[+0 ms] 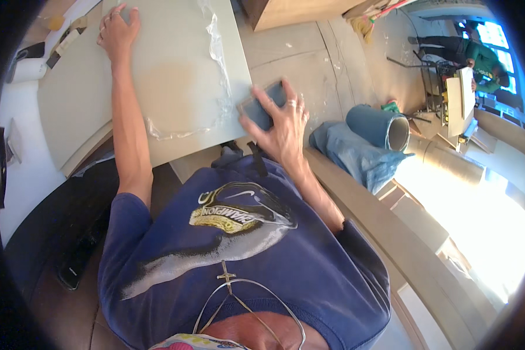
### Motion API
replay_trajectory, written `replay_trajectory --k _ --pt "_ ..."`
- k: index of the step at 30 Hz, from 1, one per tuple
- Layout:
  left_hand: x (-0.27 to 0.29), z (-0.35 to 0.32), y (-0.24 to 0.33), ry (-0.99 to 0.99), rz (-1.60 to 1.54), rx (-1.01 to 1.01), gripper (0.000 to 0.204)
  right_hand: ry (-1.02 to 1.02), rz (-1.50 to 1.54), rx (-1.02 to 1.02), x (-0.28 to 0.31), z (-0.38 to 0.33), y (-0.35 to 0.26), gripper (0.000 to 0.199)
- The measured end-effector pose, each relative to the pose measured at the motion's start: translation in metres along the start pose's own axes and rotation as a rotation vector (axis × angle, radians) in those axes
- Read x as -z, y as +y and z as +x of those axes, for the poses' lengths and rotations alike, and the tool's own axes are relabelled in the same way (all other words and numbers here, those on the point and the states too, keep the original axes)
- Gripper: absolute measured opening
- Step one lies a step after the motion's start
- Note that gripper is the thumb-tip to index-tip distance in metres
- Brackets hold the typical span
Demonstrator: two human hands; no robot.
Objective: The person sands the surface of a panel using a sanding block, wipes the surface with a cloth, and uses a scraper to refine the edges and remove excess material.
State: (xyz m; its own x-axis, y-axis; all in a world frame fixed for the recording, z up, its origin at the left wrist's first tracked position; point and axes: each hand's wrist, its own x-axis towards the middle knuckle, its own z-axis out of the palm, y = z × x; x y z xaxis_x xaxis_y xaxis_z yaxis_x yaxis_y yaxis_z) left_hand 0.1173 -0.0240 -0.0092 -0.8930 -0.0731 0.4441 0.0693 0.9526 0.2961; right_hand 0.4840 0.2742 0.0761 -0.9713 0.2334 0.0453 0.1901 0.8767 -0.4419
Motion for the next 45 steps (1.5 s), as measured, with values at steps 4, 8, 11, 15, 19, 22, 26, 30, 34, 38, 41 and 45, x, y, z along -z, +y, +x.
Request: replay_trajectory --k 4,8,11,15,19,22,26,30,34,38,41,45 --pt "0.005 0.000 0.018 -0.039 -0.025 0.009 0.056 0.131 0.165 0.012 -0.023 0.084 -0.001 0.062" --pt "0.011 -0.001 0.018 -0.035 -0.023 0.000 0.056 0.081 0.125 -0.019 -0.014 0.049 -0.003 0.062" --pt "0.015 -0.006 0.026 -0.004 -0.017 0.011 0.053 0.050 0.057 -0.010 -0.004 0.000 0.000 0.063" --pt "0.017 -0.009 0.025 -0.017 -0.012 0.002 0.052 0.101 0.136 0.001 -0.023 0.064 -0.002 0.064" --pt "0.018 -0.006 0.034 -0.018 -0.047 -0.023 0.052 0.177 0.175 0.019 -0.033 0.144 -0.004 0.067" --pt "0.019 -0.005 0.028 -0.052 -0.069 0.012 0.053 0.163 0.149 0.029 -0.028 0.102 0.000 0.066" --pt "0.016 -0.011 0.018 -0.043 -0.042 0.008 0.054 0.030 0.064 -0.047 0.002 -0.035 0.003 0.067" --pt "0.017 -0.003 0.020 -0.084 -0.019 0.011 0.056 0.043 0.054 -0.027 0.000 -0.017 0.004 0.065" --pt "0.020 0.001 0.032 -0.125 -0.026 0.024 0.056 0.184 0.086 0.027 -0.021 0.108 -0.004 0.064" --pt "0.025 -0.001 0.024 -0.086 -0.015 0.013 0.053 0.195 0.100 0.038 -0.025 0.135 -0.014 0.064" --pt "0.026 -0.001 0.027 -0.072 -0.004 0.032 0.052 0.114 0.063 -0.070 -0.024 0.098 -0.008 0.064" --pt "0.027 -0.007 0.037 -0.075 -0.001 0.031 0.050 0.154 0.085 -0.009 -0.033 0.152 -0.006 0.065"
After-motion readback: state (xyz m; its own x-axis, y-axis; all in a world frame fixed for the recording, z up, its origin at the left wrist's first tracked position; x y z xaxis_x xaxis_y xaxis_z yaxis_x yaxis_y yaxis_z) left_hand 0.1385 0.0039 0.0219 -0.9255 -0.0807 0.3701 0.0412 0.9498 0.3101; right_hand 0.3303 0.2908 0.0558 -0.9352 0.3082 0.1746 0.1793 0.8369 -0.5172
